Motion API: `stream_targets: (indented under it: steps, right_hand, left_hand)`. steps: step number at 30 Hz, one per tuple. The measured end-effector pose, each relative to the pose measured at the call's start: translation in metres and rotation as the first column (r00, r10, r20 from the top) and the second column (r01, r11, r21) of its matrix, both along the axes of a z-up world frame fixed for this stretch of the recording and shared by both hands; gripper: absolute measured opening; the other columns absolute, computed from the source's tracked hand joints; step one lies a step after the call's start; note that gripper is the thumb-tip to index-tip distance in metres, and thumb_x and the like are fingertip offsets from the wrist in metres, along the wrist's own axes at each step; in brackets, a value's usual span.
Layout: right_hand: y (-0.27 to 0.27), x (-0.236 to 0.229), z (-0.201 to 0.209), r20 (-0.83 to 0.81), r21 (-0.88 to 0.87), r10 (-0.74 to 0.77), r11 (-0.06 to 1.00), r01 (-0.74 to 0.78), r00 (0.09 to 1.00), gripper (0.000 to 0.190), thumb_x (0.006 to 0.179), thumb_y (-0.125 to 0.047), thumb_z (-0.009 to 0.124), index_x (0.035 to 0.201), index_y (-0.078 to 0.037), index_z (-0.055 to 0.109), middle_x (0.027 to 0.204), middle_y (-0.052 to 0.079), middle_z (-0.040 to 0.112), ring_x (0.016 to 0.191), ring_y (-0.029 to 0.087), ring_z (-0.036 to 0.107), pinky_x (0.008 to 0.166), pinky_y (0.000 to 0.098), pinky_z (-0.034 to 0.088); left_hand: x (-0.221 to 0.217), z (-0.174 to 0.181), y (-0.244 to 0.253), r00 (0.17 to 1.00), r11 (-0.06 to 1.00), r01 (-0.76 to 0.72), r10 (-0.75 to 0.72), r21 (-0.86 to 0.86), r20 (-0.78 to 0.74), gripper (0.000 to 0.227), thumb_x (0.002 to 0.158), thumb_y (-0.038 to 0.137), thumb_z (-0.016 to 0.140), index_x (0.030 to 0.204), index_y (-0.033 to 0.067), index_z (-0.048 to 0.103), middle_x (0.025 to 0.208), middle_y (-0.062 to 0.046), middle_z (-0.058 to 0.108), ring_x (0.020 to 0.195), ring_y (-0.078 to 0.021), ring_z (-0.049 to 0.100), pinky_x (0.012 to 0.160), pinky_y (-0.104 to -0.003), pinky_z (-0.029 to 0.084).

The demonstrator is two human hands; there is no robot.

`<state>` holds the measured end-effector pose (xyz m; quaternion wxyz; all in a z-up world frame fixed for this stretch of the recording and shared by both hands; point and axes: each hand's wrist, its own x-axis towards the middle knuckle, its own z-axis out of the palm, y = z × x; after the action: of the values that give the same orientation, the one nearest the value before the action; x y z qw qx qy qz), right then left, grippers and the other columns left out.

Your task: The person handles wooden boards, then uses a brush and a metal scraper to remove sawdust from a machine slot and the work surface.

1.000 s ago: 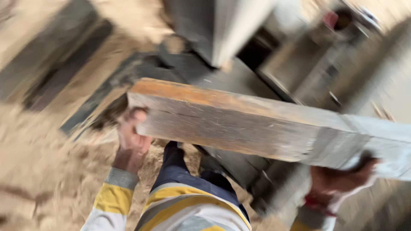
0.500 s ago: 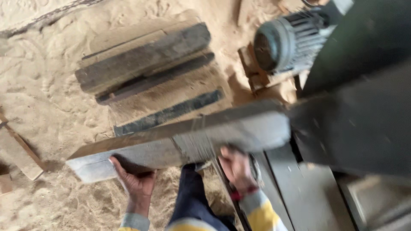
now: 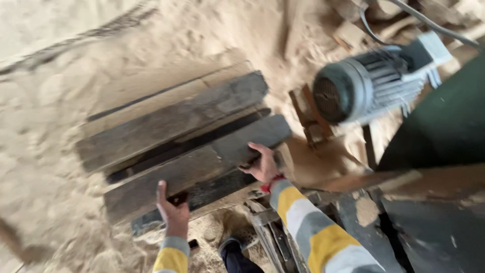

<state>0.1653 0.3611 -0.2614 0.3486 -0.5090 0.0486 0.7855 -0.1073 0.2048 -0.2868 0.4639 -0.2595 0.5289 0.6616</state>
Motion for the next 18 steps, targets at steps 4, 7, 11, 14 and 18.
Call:
stream_targets:
  steps: [4, 7, 11, 14, 18]
  right_hand:
    - [0.013, 0.010, -0.054, 0.235, -0.078, 0.174, 0.984, -0.160, 0.956, 0.041, 0.091, -0.030, 0.071, 0.126, -0.016, 0.054, 0.120, 0.004, 0.058, 0.110, 0.030, 0.059, 0.093, 0.0539, 0.055]
    - [0.010, 0.030, -0.081, 0.192, 0.022, 0.124, 0.991, -0.131, 0.973, 0.046, 0.098, -0.025, 0.071, 0.132, -0.005, 0.048, 0.119, 0.016, 0.055, 0.091, 0.030, 0.054, 0.085, 0.0442, 0.062]
    - [0.012, 0.017, -0.088, 0.231, -0.012, 0.093, 0.996, -0.092, 0.968, 0.033, 0.097, -0.014, 0.067, 0.120, -0.001, 0.047, 0.113, 0.011, 0.051, 0.081, 0.022, 0.059, 0.078, 0.0355, 0.064]
    - [0.014, 0.013, -0.075, 0.242, -0.013, 0.041, 0.999, -0.039, 0.969, 0.028, 0.098, -0.010, 0.066, 0.119, -0.002, 0.049, 0.111, 0.010, 0.051, 0.077, 0.017, 0.059, 0.081, 0.0329, 0.063]
    - [0.017, 0.007, -0.052, 0.193, 0.020, -0.040, 0.999, 0.037, 0.980, 0.019, 0.097, -0.010, 0.068, 0.105, -0.005, 0.051, 0.091, 0.008, 0.053, 0.067, 0.017, 0.056, 0.073, 0.0327, 0.060]
  left_hand:
    - [-0.012, -0.031, 0.015, 0.999, 0.999, 0.051, -0.051, -0.006, -0.006, 0.064, 0.081, 0.039, 0.087, 0.130, 0.0100, 0.056, 0.114, -0.008, 0.054, 0.100, -0.0235, 0.055, 0.086, -0.042, 0.056]
    - [-0.019, -0.037, 0.011, 0.992, 0.993, 0.089, -0.094, 0.072, 0.080, 0.064, 0.086, 0.040, 0.087, 0.130, 0.0079, 0.054, 0.119, -0.012, 0.055, 0.101, -0.0269, 0.054, 0.084, -0.045, 0.056]
    - [-0.024, -0.047, 0.017, 0.995, 0.984, 0.080, -0.071, -0.162, 0.063, 0.066, 0.083, 0.034, 0.083, 0.135, 0.0092, 0.050, 0.130, -0.015, 0.056, 0.113, -0.0334, 0.061, 0.096, -0.050, 0.060]
    - [-0.018, -0.045, 0.024, 0.998, 0.938, 0.053, -0.040, -0.342, 0.047, 0.066, 0.085, 0.022, 0.082, 0.138, 0.0085, 0.045, 0.135, -0.015, 0.054, 0.118, -0.0368, 0.061, 0.102, -0.052, 0.060]
    - [-0.002, -0.002, 0.034, 0.990, 0.930, 0.116, -0.079, -0.350, 0.118, 0.060, 0.097, 0.030, 0.070, 0.144, 0.0066, 0.042, 0.146, -0.014, 0.050, 0.130, -0.0323, 0.058, 0.111, -0.059, 0.035]
